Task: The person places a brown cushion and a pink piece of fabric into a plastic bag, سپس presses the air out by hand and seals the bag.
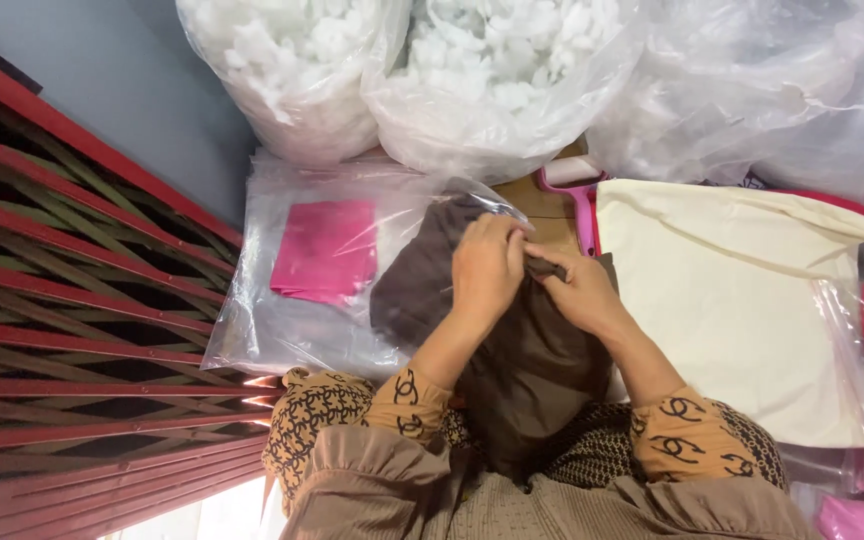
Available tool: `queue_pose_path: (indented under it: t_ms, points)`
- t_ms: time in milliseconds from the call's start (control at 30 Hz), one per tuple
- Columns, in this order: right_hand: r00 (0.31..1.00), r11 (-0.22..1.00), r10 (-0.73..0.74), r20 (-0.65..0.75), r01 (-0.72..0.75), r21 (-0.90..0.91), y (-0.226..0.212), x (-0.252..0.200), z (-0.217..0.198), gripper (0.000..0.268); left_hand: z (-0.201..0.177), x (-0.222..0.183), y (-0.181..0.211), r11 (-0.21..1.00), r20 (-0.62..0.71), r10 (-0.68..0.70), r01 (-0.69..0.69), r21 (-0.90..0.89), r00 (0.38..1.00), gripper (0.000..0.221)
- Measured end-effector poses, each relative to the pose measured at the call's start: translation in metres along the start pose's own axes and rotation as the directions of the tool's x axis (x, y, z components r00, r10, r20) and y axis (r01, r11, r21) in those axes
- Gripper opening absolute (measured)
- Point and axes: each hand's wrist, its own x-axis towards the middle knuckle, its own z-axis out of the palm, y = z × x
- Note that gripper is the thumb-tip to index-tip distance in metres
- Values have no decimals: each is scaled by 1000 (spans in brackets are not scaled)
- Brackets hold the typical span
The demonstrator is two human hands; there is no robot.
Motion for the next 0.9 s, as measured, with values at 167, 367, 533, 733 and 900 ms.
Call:
queue_pose_path:
  t_ms: [167, 367, 533, 733, 900]
  points:
    - [938, 973, 137, -319, -187, -134, 25, -23, -9, 15, -15, -34, 32, 977, -17, 210, -209, 40, 978, 3]
    - [921, 868, 125, -370, -282, -408, 25, -35, -44, 55, -4, -94, -47, 804, 79, 287, -285, 522, 955, 5]
    - [887, 658, -456, 67, 387, -645, -14, -81, -20, 58, -30, -125, -65, 786, 265, -28, -143, 601, 964, 21]
    - [604, 103, -565, 563, 728, -677, 47, -131, 56, 172, -9, -153, -104, 776, 442, -361, 1, 631, 821, 31]
    - [943, 844, -109, 314, 254, -472, 45, -99, 30, 91, -46, -131, -83, 879, 472, -245, -11, 477, 847, 19]
